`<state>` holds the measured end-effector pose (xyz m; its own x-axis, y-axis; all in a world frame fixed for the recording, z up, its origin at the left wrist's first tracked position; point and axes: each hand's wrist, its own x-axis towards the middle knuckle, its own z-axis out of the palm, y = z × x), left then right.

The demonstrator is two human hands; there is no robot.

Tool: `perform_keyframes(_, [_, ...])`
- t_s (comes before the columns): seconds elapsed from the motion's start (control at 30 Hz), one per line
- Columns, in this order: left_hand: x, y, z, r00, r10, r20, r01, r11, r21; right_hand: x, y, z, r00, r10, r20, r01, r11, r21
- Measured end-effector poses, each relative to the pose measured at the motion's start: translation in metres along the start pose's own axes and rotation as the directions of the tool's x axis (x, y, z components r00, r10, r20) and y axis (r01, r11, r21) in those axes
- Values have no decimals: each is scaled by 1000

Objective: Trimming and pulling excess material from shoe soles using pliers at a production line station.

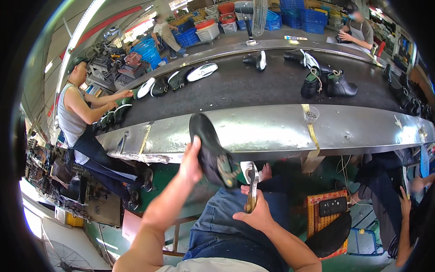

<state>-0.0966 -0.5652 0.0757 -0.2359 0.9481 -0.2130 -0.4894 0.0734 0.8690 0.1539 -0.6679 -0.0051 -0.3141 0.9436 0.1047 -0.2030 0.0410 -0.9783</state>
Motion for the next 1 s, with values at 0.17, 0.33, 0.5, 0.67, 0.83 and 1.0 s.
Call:
perform_keyframes(0.17, [-107,-58,-10,963,150,223,-212,933,290,-5,-15,4,987,-163,-18,163,985,55])
perform_keyframes(0.33, [-165,-36,-49,605,297,738,-699,-246,672,-31,-10,-61,960,254,117,-279,866,415])
perform_keyframes(0.5, [-140,-81,-39,709,55,703,-700,181,691,-30,16,-72,889,458,30,-437,826,355])
perform_keyframes(0.67, [-127,-163,-55,935,-186,303,-90,702,706,-9,45,-59,903,424,-73,-422,837,-347])
perform_keyframes(0.83, [-111,-187,-73,897,-368,245,3,558,830,-28,84,-50,846,525,-90,-524,791,-316])
perform_keyframes(1.0, [-107,-176,-65,793,-487,365,-58,536,842,-56,59,-69,723,691,15,-691,723,-5])
